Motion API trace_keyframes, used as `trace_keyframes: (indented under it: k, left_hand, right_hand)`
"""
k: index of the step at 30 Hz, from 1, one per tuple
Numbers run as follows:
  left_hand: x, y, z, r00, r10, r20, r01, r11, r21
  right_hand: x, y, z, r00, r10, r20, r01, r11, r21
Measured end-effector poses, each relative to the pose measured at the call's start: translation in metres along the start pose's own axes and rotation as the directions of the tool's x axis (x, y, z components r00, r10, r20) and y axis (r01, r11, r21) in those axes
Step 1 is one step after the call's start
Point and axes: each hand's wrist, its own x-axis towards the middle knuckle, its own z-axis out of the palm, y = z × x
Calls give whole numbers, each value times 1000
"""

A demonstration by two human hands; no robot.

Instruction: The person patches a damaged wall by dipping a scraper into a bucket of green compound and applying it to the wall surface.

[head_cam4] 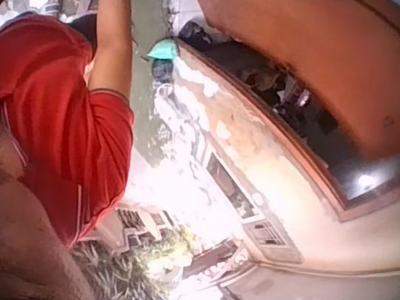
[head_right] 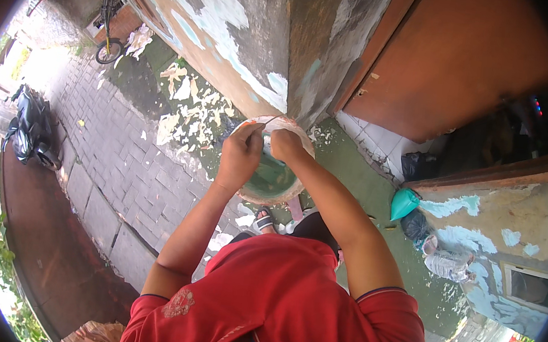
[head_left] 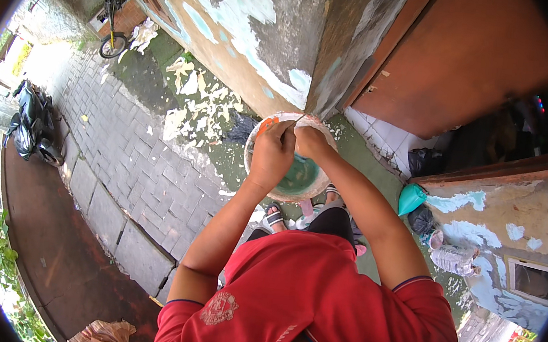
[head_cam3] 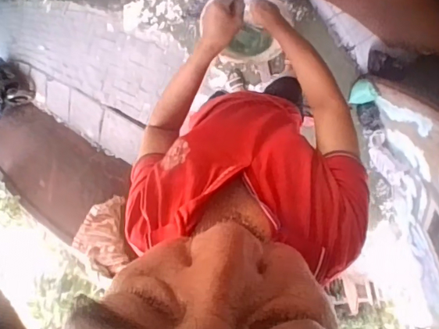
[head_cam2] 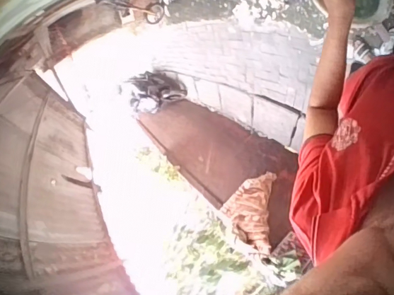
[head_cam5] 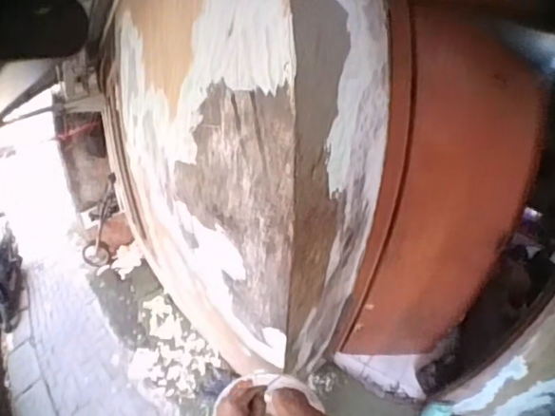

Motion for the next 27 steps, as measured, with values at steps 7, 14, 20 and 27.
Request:
trace_keyframes:
  k: [7,14,20,27]
  left_hand:
    - [24,12,-6,987,-154,36,155,988,-29]
    - [38,-13,-15,972,-234,-37,224,959,-171]
    - [43,-4,-28,868,-494,57,479,800,-361]
    - [26,-23,-42,811,-585,16,543,743,-392]
  right_hand:
    - [4,24,-34,972,-121,-199,173,947,272]
    - [-9,34,-84,974,63,218,-189,755,628]
    - [-23,97,-61,988,-23,149,-147,95,985]
    - [-27,127,-100,967,196,-165,221,-317,922]
